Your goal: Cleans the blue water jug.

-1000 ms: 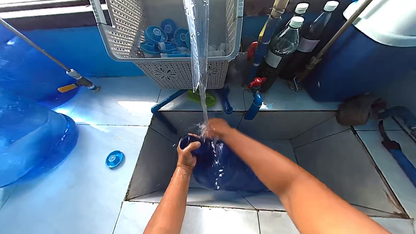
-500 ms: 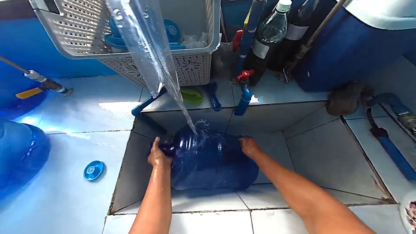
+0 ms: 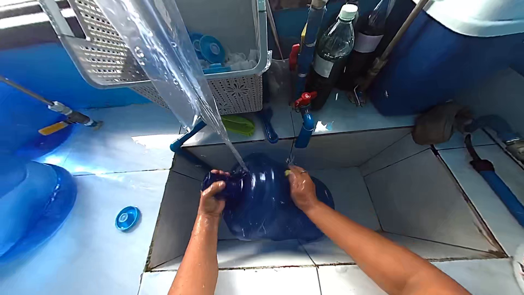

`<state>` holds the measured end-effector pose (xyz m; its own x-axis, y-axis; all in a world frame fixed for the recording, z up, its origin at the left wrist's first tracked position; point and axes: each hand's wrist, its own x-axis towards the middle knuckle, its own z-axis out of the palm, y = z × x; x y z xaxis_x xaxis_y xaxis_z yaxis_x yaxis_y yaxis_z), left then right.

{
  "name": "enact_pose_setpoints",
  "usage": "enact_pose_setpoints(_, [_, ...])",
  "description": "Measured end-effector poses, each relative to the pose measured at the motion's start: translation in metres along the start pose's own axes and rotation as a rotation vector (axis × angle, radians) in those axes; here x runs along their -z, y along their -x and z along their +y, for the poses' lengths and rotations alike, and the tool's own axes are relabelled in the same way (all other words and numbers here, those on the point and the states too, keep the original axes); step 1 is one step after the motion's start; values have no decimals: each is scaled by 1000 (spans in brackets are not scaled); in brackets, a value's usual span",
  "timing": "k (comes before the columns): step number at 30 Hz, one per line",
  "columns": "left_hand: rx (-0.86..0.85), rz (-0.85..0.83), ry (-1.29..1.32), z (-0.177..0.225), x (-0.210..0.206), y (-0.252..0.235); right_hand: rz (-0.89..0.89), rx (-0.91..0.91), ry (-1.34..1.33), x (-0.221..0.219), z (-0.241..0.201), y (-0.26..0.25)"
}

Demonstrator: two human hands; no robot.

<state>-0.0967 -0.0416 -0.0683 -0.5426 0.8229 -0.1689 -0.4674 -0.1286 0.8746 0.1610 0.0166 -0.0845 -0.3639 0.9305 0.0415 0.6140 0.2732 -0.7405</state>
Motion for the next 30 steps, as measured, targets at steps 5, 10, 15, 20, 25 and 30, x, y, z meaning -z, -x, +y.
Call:
enact_pose_setpoints(5, [89, 303, -34, -8, -26, 16, -392, 728, 182, -18, -96, -7])
enact_pose_setpoints(10, [27, -216, 53, -5, 8, 12, -492, 12, -58, 7, -26, -109])
enact_pose_setpoints(15, [115, 601, -210, 10, -11, -13, -480, -468, 144, 21, 69, -43])
enact_pose_setpoints(20, [-15, -193, 87, 3, 12, 6, -18, 184, -67, -2, -20, -4])
enact_pose_setpoints(25, [29, 131, -32, 3, -20, 25, -628, 558, 211, -2, -122, -49])
enact_pose_setpoints(30, [35, -67, 8, 4, 20, 4, -502, -278, -76, -1, 40, -101])
